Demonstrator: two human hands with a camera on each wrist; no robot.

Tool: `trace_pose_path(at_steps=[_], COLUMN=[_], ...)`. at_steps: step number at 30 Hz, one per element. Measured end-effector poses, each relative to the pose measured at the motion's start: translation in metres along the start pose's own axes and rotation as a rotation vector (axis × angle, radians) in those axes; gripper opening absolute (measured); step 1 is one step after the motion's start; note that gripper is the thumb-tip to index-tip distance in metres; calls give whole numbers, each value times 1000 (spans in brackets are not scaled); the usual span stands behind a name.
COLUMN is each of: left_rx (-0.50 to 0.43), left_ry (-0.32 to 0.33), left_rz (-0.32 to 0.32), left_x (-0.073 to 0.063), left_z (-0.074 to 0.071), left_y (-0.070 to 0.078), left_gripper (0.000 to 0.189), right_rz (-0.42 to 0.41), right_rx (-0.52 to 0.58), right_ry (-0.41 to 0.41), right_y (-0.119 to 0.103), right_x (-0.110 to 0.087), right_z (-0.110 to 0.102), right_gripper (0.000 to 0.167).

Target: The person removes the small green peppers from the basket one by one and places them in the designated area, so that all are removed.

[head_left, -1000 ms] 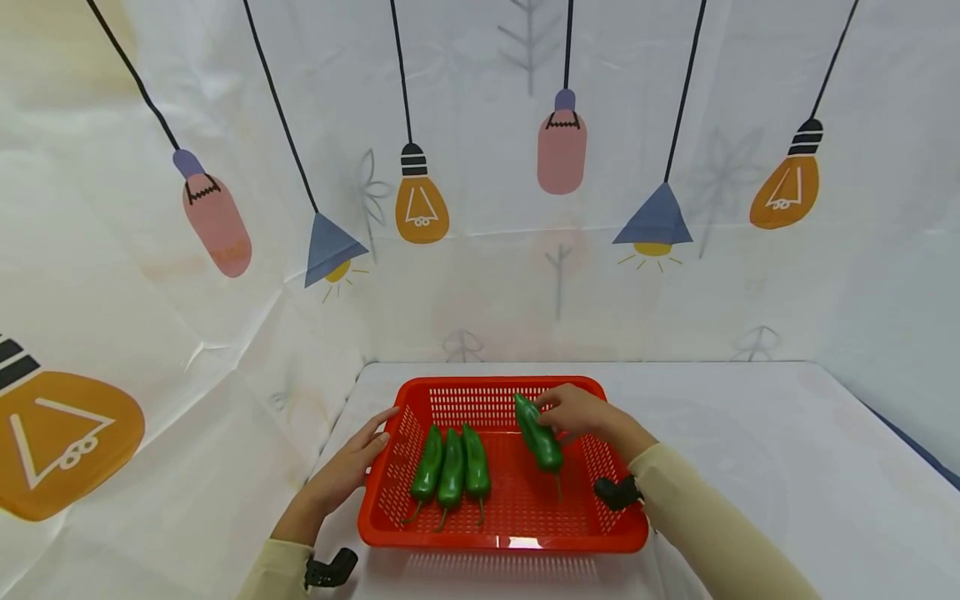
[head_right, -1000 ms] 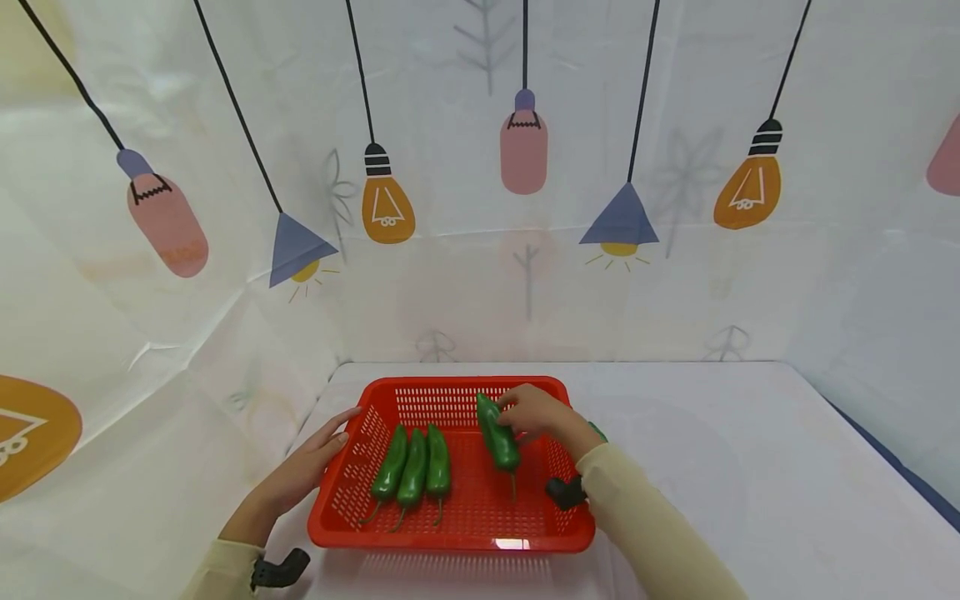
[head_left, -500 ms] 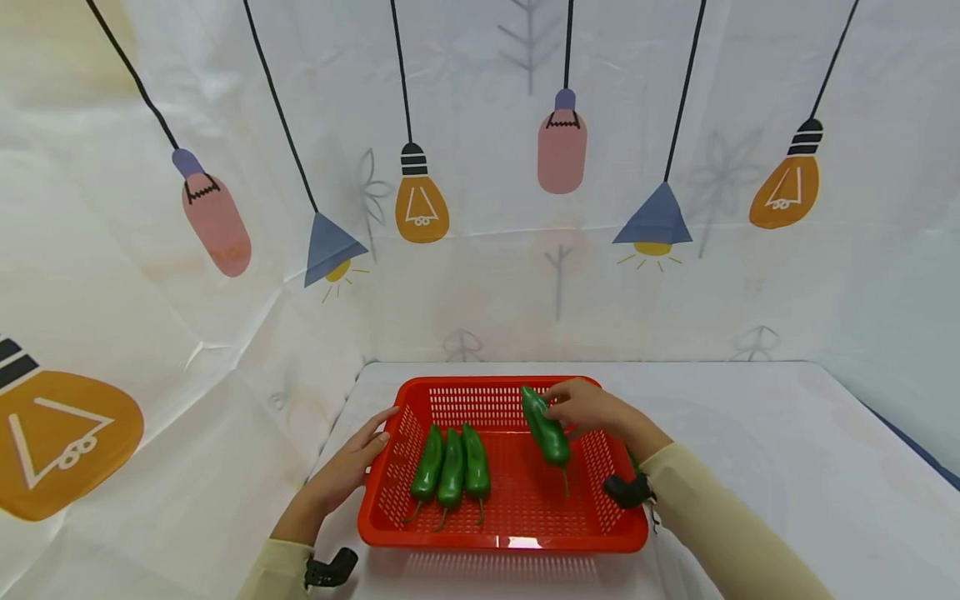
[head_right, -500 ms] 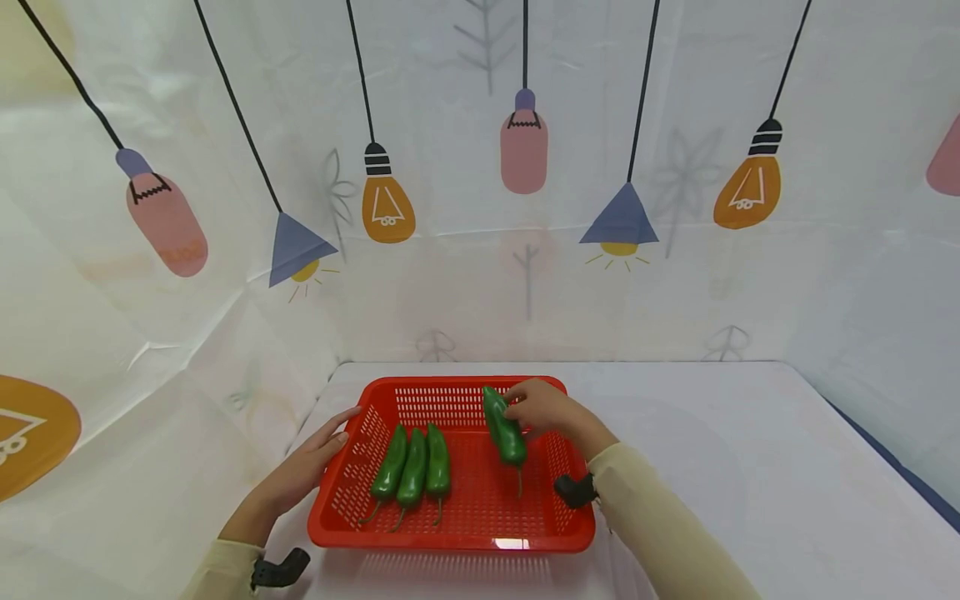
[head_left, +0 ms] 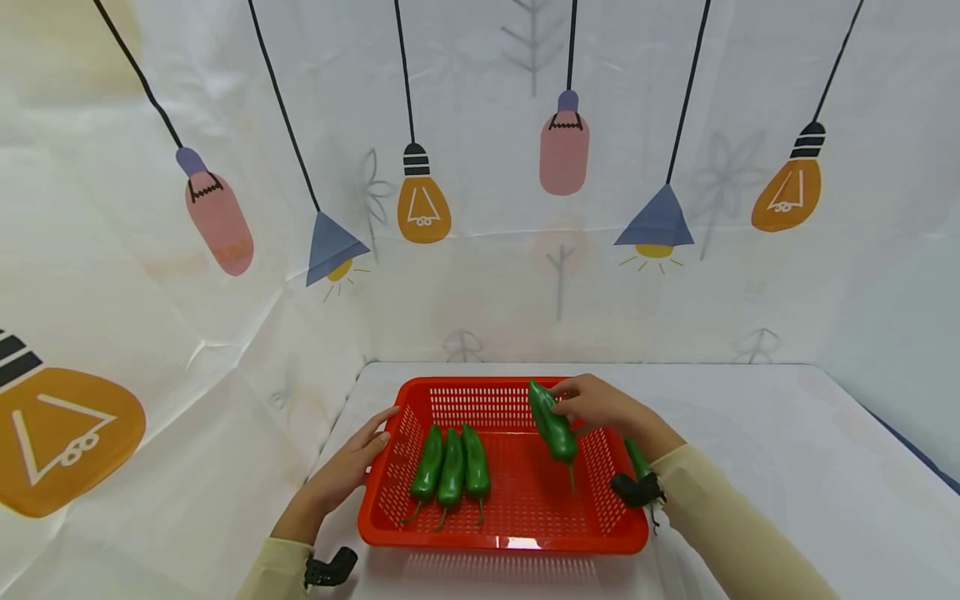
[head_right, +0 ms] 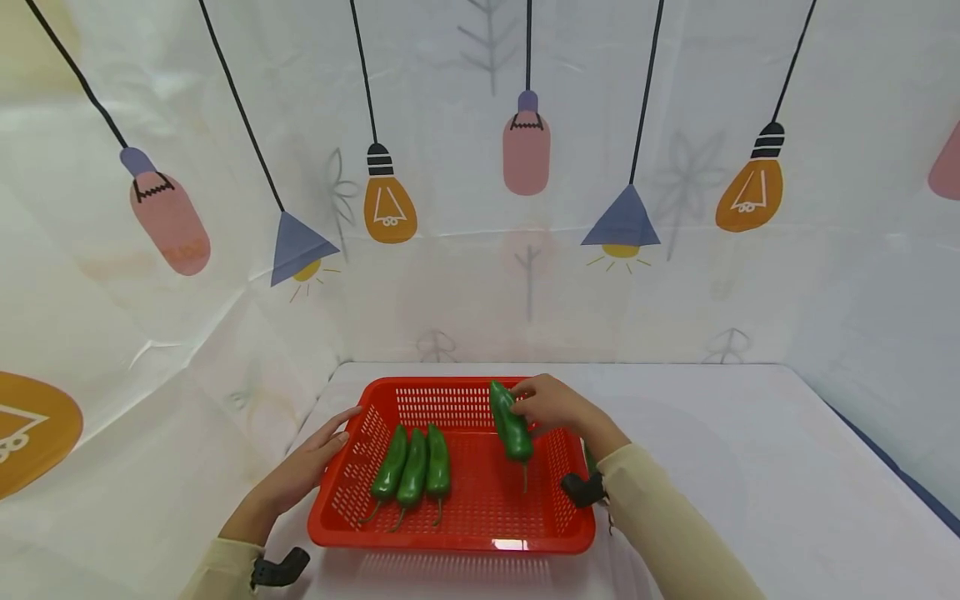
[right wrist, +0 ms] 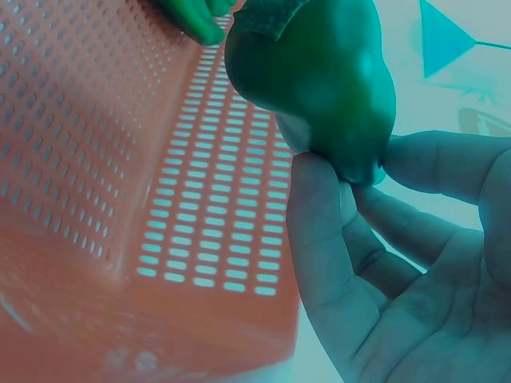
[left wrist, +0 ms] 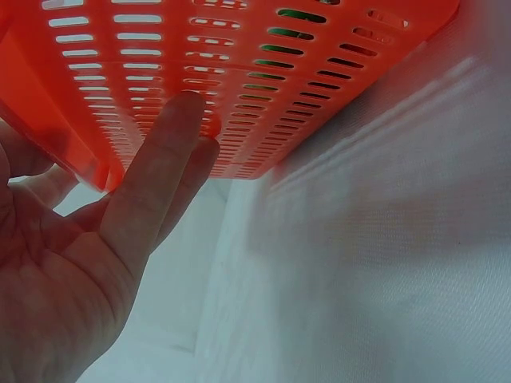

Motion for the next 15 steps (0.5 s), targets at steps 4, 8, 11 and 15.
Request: trace_pose_path(at_steps=[4,8,11,15], left_rx=[5,4,3,6], left_ry=[6,10,7,2], left_rz=[-3,-5,-6,-2], left_x=[-1,-1,-1,-1], left_z=[-1,-1,0,0], left_y=[-1,-1,-1,1], left_gripper=[57,56,56,56], right_rz=[1,-1,-3,-5], right_rx=[-5,1,1,-1], right_ry=[10,8,13,32], right_y=[1,2,3,3], right_x=[-1,-1,-3,-8], right_z=[-3,-5,-9,-15], right_gripper=[40,40,39,38])
Point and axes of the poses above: each hand's wrist, its own x-axis towards the middle knuckle, its own z-axis out of the palm, y = z × x, the point moved 5 cm from there along x, towards the middle knuckle, and after that the axes turned 1 degree about -y, right-handed, at the moved point
